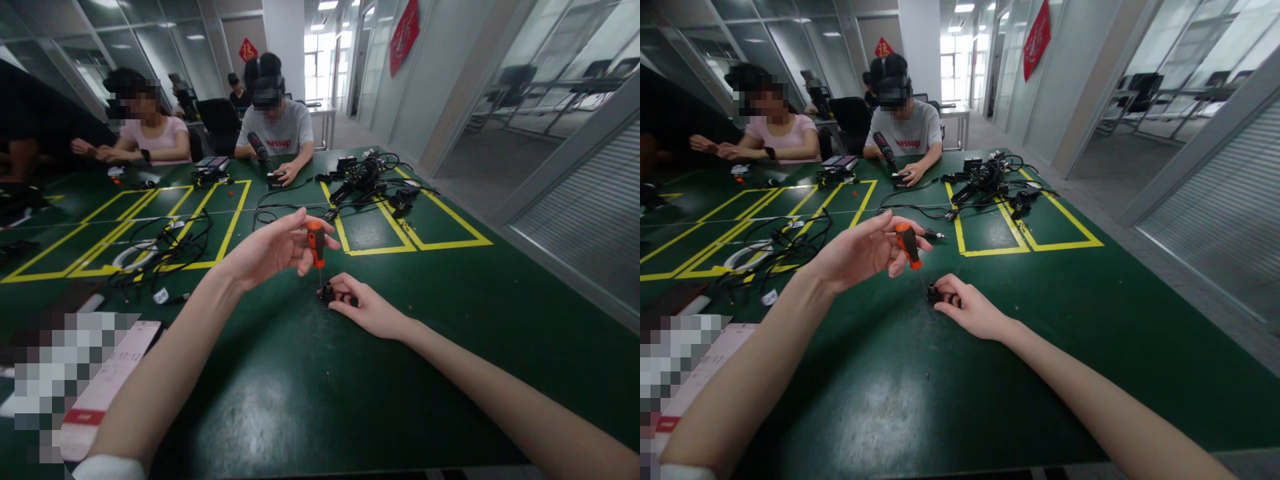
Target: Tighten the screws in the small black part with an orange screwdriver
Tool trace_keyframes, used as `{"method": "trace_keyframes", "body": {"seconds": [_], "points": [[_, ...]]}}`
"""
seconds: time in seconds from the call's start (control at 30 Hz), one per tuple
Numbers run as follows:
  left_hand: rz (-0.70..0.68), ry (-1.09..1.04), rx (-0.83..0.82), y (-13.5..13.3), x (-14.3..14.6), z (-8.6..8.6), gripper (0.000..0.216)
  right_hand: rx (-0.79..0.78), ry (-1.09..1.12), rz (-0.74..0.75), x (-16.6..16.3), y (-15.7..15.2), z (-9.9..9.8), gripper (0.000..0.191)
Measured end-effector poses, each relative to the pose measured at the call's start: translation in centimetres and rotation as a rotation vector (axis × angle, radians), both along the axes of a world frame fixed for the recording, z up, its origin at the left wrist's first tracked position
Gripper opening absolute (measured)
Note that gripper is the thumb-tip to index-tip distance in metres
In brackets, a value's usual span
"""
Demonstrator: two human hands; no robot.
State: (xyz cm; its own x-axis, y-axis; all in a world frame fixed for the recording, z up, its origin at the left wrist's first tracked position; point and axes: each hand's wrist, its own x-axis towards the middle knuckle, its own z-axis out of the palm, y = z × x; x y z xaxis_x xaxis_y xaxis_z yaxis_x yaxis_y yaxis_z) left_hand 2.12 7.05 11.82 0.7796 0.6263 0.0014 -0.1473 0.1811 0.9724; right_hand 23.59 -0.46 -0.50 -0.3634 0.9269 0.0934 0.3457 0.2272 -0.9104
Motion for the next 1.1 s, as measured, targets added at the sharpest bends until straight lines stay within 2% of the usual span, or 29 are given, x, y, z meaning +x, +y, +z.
{"method": "trace_keyframes", "body": {"seconds": [0.2, 0.33, 0.43, 0.67, 0.83, 1.1], "points": [[0.046, -0.009, 0.039, 0.2, 0.0, -0.3, 0.038, 0.008, 0.011, -0.006, 0.1, 0.0, -0.1, 0.021], [0.058, 0.022, 0.074, -0.2, -0.1, 0.0, 0.043, 0.02, 0.004, 0.0, 0.1, 0.0, -0.3, 0.021], [0.043, 0.048, 0.101, -0.4, -0.2, 0.2, 0.038, 0.023, -0.001, 0.008, 0.1, 0.0, -0.5, 0.02], [0.032, 0.009, 0.082, -0.1, 0.0, 0.1, 0.044, 0.009, -0.035, -0.028, 0.3, 0.0, -0.7, 0.029], [0.025, -0.017, 0.051, 0.0, 0.2, 0.1, 0.037, 0.003, -0.036, 0.011, 0.5, -0.1, -0.6, 0.039], [0.06, 0.044, 0.145, -0.3, -0.1, 0.2, 0.039, 0.041, -0.045, 0.035, 0.7, 0.1, -1.1, 0.032]]}}
